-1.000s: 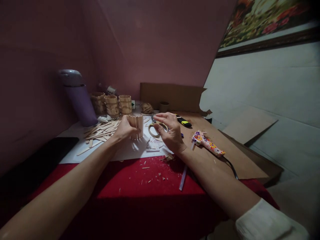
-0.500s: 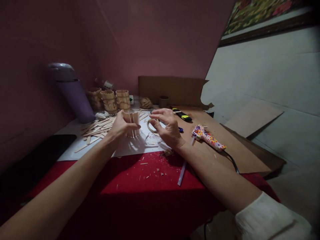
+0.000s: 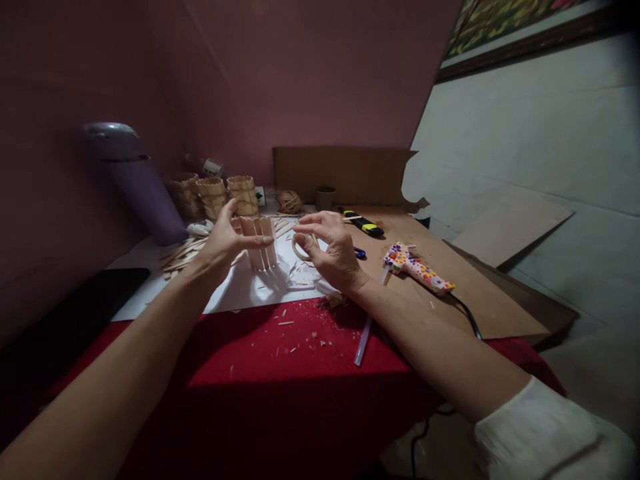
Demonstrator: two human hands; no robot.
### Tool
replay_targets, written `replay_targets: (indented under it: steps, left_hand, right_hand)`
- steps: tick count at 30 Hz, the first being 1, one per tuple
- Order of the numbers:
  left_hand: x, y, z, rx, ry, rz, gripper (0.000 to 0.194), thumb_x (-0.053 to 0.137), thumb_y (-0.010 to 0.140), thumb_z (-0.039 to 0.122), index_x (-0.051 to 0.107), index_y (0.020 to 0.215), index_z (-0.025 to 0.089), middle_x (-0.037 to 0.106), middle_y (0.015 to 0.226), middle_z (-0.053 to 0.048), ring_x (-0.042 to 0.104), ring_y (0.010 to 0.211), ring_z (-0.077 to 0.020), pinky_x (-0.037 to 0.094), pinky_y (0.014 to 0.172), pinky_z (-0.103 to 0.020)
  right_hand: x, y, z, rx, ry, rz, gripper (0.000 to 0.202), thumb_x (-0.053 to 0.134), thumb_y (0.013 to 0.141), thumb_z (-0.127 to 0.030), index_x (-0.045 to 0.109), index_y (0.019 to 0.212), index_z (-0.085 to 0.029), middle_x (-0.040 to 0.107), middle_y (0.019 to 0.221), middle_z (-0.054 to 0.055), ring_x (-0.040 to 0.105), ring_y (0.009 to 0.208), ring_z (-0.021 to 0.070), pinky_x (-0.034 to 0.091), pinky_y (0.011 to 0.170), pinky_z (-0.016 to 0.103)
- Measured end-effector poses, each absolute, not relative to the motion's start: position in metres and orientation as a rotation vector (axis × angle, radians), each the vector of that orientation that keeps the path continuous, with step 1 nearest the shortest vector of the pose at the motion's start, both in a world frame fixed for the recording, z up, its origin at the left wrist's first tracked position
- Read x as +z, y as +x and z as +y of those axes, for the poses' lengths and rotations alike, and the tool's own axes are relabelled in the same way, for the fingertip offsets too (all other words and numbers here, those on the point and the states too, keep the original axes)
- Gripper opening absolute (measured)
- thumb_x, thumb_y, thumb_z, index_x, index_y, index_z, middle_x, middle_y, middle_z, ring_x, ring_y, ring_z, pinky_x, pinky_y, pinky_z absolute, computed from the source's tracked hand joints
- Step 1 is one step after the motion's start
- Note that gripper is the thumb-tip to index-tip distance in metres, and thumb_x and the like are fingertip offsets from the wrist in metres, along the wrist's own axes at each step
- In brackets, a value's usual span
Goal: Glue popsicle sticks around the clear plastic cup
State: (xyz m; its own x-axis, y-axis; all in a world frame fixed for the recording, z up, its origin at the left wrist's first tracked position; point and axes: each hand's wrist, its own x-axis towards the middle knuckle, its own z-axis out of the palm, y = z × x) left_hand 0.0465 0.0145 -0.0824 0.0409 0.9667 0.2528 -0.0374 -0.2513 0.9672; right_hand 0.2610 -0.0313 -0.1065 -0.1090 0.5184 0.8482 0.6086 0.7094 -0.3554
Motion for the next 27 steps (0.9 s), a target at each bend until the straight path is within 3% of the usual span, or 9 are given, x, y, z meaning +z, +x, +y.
replay_targets:
  steps: [7, 15, 22, 24, 27]
  left_hand:
    - [-0.089, 0.052, 0.013, 1.387, 1.426, 1.068, 0.129, 0.097, 0.035, 0.007, 0.044, 0.153, 0.017, 0.068, 0.115, -0.013, 0.059, 0.127, -0.0410, 0.039, 0.114, -0.056]
    - [-0.098, 0.053, 0.019, 1.398, 1.420, 1.036, 0.128, 0.098, 0.033, 0.013, 0.043, 0.148, 0.017, 0.063, 0.127, -0.016, 0.057, 0.128, -0.0396, 0.041, 0.114, -0.054]
    - [-0.098, 0.053, 0.018, 1.434, 1.461, 0.980, 0.127, 0.100, 0.031, 0.021, 0.046, 0.146, 0.020, 0.068, 0.106, -0.007, 0.067, 0.104, -0.0315, 0.052, 0.098, -0.048]
    - [-0.097, 0.053, 0.017, 1.439, 1.503, 0.921, 0.116, 0.101, 0.034, 0.026, 0.054, 0.140, 0.023, 0.069, 0.098, -0.004, 0.068, 0.097, -0.0287, 0.054, 0.092, -0.044]
    - [-0.096, 0.051, 0.016, 1.494, 1.587, 0.879, 0.078, 0.099, 0.047, 0.036, 0.071, 0.118, 0.022, 0.071, 0.096, -0.005, 0.068, 0.096, -0.0274, 0.054, 0.087, -0.040]
  right_hand:
    - [-0.106, 0.260, -0.032, -0.087, -0.895, -1.794, 0.019, 0.064, 0.099, -0.035, 0.080, 0.091, -0.027, 0.077, 0.103, 0.003, 0.064, 0.106, 0.0228, 0.046, 0.101, 0.045]
    - [-0.102, 0.251, -0.028, -0.050, -0.874, -1.810, 0.018, 0.064, 0.099, -0.029, 0.080, 0.090, -0.025, 0.079, 0.097, 0.002, 0.064, 0.100, 0.0213, 0.048, 0.097, 0.043]
    - [-0.086, 0.236, -0.015, -0.085, -0.917, -1.865, 0.020, 0.066, 0.092, -0.013, 0.078, 0.104, -0.025, 0.078, 0.102, 0.004, 0.065, 0.103, 0.0238, 0.050, 0.096, 0.042]
    - [-0.084, 0.233, -0.008, -0.036, -0.946, -1.866, 0.027, 0.066, 0.089, -0.008, 0.077, 0.108, -0.023, 0.076, 0.108, 0.006, 0.064, 0.105, 0.0241, 0.051, 0.097, 0.043]
    - [-0.086, 0.232, 0.002, 0.153, -0.935, -1.858, 0.027, 0.065, 0.089, -0.007, 0.075, 0.109, -0.021, 0.072, 0.112, 0.007, 0.065, 0.101, 0.0211, 0.054, 0.091, 0.039]
